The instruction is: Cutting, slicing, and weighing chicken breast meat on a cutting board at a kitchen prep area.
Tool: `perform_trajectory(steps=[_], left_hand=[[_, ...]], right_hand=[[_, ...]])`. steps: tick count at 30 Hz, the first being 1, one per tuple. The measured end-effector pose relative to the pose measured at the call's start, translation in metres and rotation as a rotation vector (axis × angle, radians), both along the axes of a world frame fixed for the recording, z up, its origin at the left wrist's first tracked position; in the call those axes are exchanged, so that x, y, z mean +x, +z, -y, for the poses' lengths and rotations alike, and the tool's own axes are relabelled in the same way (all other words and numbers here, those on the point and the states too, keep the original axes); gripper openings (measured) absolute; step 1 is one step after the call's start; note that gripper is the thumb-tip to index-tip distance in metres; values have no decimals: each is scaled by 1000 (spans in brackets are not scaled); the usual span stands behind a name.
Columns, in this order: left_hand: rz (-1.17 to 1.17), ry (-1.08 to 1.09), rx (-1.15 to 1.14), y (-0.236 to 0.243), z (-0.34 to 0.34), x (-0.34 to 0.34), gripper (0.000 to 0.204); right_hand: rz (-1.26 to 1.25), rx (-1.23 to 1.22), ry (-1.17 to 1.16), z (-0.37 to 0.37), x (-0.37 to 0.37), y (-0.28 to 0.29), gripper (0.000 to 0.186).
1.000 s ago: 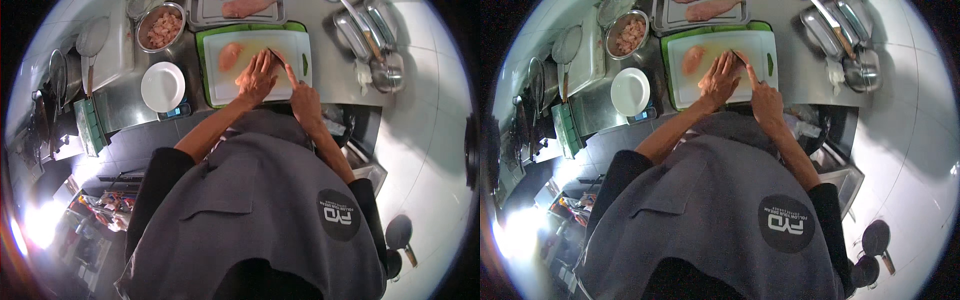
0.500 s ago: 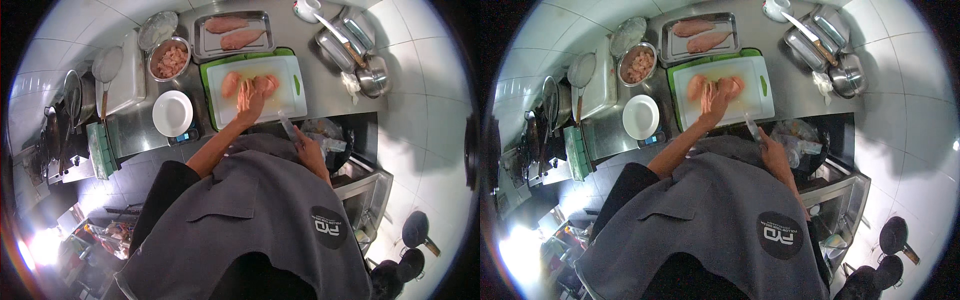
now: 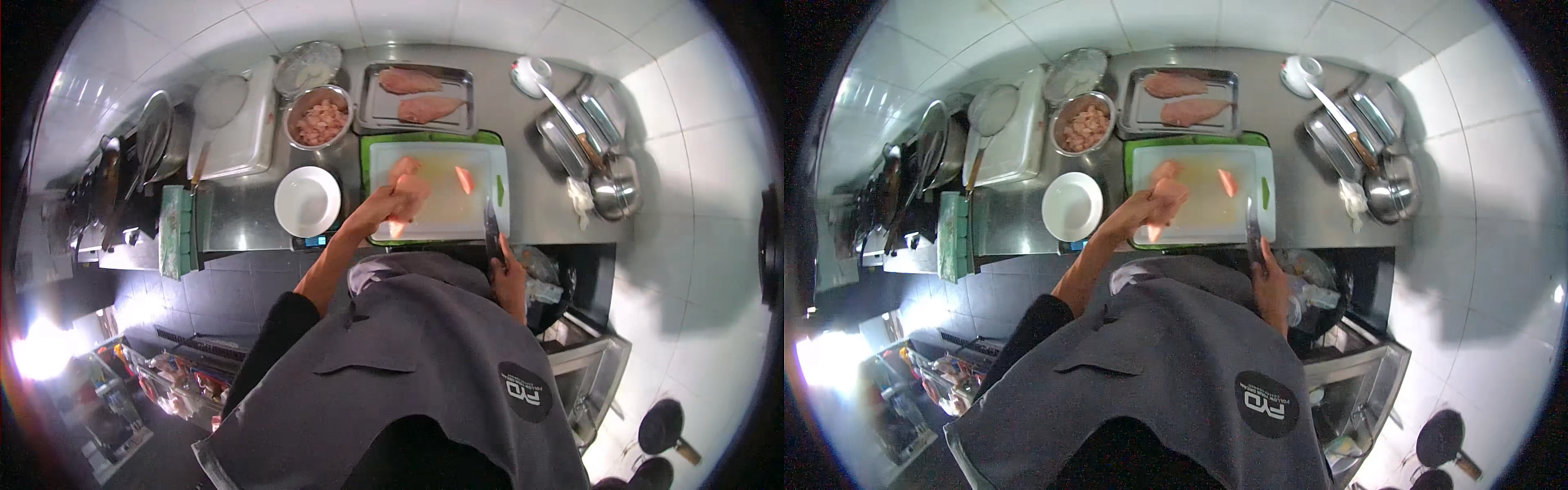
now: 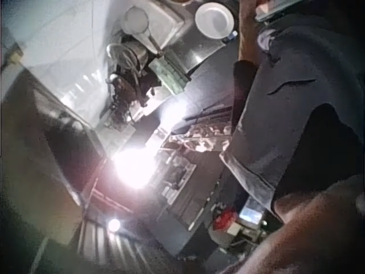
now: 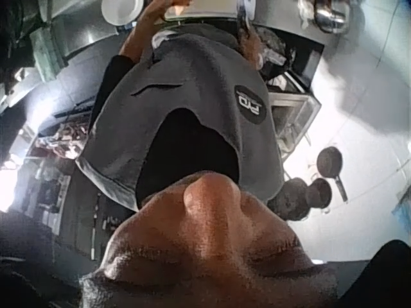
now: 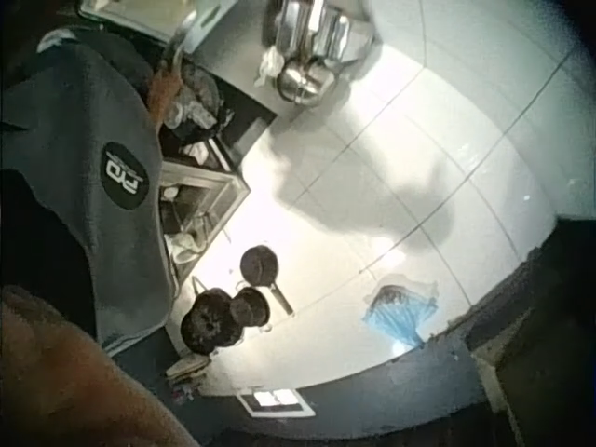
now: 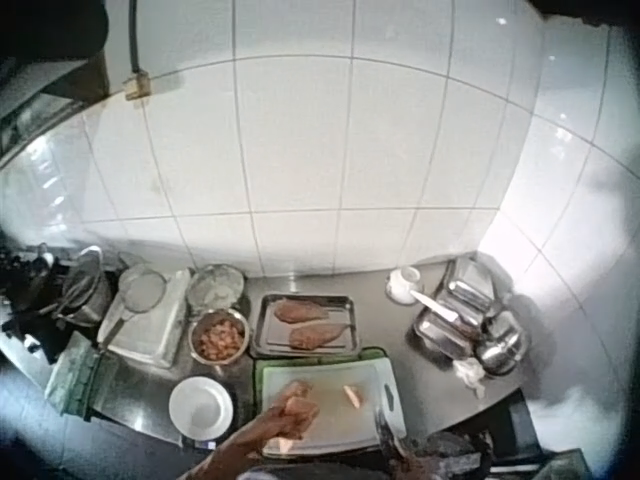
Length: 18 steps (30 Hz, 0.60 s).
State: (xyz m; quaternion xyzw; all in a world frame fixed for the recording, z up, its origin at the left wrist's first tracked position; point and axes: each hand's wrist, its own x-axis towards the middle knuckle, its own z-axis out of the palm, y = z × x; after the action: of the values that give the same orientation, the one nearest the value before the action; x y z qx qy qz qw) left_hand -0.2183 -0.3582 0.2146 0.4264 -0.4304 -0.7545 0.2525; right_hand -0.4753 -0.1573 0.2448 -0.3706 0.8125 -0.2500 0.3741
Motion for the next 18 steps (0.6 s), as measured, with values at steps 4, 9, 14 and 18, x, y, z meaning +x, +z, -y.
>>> perform_trajectory(steps=[4,9,14,18], left_hand=[[310,61,-47,31,4,73,32],[215,407,-114,20,15,144,33],[558,318,83,31,8,189,53],[743,461,36,57,-25,215,51]], right_hand=[[-201,-177,143,-8,-19,-33,62],[-195,-171,183,23,-5,-15,61],[-65,-162,243,37,-6,-29,61],[-44,-116,226,43,-1,-23,59]])
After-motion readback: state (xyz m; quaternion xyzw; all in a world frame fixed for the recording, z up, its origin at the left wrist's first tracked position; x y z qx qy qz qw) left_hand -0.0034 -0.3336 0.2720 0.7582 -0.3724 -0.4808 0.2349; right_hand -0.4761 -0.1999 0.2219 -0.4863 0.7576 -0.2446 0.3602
